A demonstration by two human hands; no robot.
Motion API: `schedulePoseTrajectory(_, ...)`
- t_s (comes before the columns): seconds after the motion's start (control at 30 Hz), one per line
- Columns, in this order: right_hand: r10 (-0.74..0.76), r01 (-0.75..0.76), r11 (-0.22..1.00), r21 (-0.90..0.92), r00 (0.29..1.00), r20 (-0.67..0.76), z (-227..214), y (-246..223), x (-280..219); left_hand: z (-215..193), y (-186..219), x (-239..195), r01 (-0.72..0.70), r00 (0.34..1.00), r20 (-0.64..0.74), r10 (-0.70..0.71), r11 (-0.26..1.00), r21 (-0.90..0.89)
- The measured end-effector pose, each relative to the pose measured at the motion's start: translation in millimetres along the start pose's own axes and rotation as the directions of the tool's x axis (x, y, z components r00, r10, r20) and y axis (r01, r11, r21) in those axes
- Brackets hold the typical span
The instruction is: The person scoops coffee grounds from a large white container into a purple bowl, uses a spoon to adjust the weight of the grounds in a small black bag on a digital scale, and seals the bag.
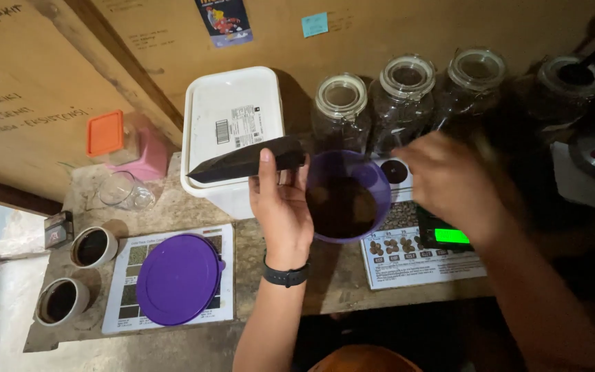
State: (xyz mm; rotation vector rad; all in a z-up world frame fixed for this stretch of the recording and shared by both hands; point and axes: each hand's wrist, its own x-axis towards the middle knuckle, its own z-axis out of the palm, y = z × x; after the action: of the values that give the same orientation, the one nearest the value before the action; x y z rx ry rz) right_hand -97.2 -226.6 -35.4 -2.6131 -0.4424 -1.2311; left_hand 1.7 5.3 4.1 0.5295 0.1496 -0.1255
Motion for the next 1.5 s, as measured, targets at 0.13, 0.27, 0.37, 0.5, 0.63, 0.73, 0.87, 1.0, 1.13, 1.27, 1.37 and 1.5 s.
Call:
schedulePoseTrajectory(0.13, 0.007, -0.005, 1.0, -0.011, 0.976, 0.218, 74, 18, -34, 2, 9, -5, -0.012, 1.0, -0.017, 0.012, 1.0, -0.008)
schedulePoseTrajectory(0.27, 0.081, -0.087, 0.996, -0.008, 0.888, 0.453, 123, 33, -77, -12, 7, -1, 0.008, 1.0, 0.02, -0.008, 1.0, 0.028)
schedulePoseTrajectory(0.37, 0.16, -0.169, 0.984, -0.05, 0.737, 0.657, 116, 19, -52, -18, 6, 3, 0.021, 0.999, 0.04, -0.023, 0.999, 0.048)
schedulePoseTrajectory(0.5, 0.234, -0.255, 0.961, -0.112, 0.523, 0.82, 111, 3, -32, -17, 4, 2, 0.016, 0.998, 0.054, -0.019, 0.999, 0.049)
schedulePoseTrajectory(0.63, 0.249, -0.361, 0.93, -0.071, 0.476, 0.844, 97, -3, -14, -30, -6, 12, 0.008, 0.998, 0.067, -0.014, 0.996, 0.091)
schedulePoseTrajectory(0.73, 0.283, -0.393, 0.915, -0.096, 0.453, 0.845, 81, 0, -7, -19, -1, 6, -0.012, 0.996, 0.094, 0.002, 0.994, 0.109)
schedulePoseTrajectory(0.87, 0.288, -0.51, 0.857, 0.072, 0.592, 0.753, 50, 3, 17, -54, -24, 33, -0.004, 0.993, 0.114, -0.013, 0.99, 0.141)
schedulePoseTrajectory(1.0, 0.324, -0.529, 0.828, 0.185, 0.722, 0.611, 23, 6, 27, -69, -41, 48, -0.01, 0.997, 0.079, -0.003, 0.987, 0.16)
schedulePoseTrajectory(1.13, 0.367, -0.526, 0.826, 0.201, 0.774, 0.515, -11, -5, 47, -62, -41, 44, 0.003, 0.998, 0.055, -0.013, 0.986, 0.168)
schedulePoseTrajectory(1.27, 0.457, -0.569, 0.804, 0.171, 0.777, 0.433, -28, -8, 59, -59, -49, 41, 0.027, 0.999, 0.028, -0.032, 0.986, 0.163)
schedulePoseTrajectory(1.37, 0.477, -0.57, 0.8, 0.188, 0.793, 0.379, -31, -11, 65, -50, -54, 34, 0.042, 0.999, 0.0, -0.043, 0.987, 0.157)
schedulePoseTrajectory(1.5, 0.514, -0.585, 0.788, 0.189, 0.796, 0.319, -24, -11, 62, -21, -45, 12, 0.083, 0.996, -0.041, -0.077, 0.984, 0.158)
